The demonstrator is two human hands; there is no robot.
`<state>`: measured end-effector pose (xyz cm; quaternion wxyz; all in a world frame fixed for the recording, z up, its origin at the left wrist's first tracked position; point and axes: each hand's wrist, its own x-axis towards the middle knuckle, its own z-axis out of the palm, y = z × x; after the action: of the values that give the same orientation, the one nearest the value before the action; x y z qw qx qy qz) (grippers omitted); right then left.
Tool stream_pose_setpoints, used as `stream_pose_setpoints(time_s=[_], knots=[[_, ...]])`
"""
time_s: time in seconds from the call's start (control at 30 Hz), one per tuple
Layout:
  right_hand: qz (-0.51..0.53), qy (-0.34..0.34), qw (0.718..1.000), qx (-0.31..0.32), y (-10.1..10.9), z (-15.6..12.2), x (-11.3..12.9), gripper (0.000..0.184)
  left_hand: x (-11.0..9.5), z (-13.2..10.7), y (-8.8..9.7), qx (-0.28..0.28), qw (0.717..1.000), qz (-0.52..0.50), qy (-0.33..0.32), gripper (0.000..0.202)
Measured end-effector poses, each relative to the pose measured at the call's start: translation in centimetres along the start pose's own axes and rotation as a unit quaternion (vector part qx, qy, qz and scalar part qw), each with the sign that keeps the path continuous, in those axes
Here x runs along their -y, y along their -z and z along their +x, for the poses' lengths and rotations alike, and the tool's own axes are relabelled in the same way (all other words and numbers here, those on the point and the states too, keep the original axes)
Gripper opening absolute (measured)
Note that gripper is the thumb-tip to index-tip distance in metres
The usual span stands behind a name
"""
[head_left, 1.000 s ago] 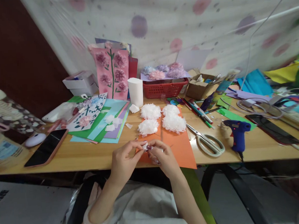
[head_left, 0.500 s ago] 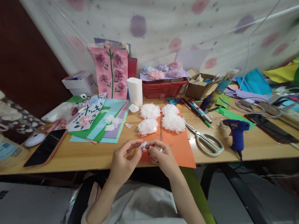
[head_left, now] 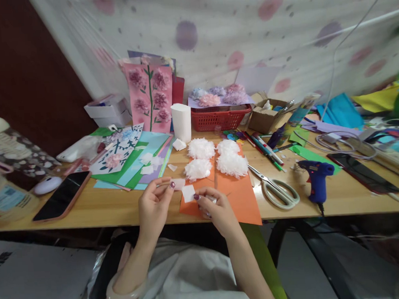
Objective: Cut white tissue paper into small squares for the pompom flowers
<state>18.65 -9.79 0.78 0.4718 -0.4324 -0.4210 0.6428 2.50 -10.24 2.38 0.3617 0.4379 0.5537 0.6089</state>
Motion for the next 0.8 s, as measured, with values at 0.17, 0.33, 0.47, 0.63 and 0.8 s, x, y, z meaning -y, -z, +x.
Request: stream_pose_setpoints(time_s=[0.17, 0.33, 0.47, 0.63, 0.8], knots=[[0.002, -0.005, 1.000, 0.004, 0.0, 0.0, -0.1, 0.025, -0.3, 0.5, 0.7, -0.039, 0.997, 0.026, -0.064, 0.013], [0.009, 0.000, 1.000, 0.012, -0.1, 0.0, 0.0, 0.030, -1.2, -0.8, 0.3, 0.055, 0.981, 0.111, -0.148, 0.021], [0.014, 0.005, 1.000, 0.023, -0.1, -0.1, 0.1, 0.035, -0.8, -1.6, -0.4, 0.148, 0.965, 0.148, -0.159, 0.026], [0.012, 0.001, 1.000, 0.020, -0.1, -0.1, 0.1, 0.037, -0.2, -1.6, -0.6, 0.142, 0.980, 0.103, -0.089, 0.020], [0.006, -0.005, 1.000, 0.020, 0.0, 0.0, 0.1, 0.036, -0.3, -1.3, -0.9, 0.104, 0.994, 0.040, -0.010, 0.015]])
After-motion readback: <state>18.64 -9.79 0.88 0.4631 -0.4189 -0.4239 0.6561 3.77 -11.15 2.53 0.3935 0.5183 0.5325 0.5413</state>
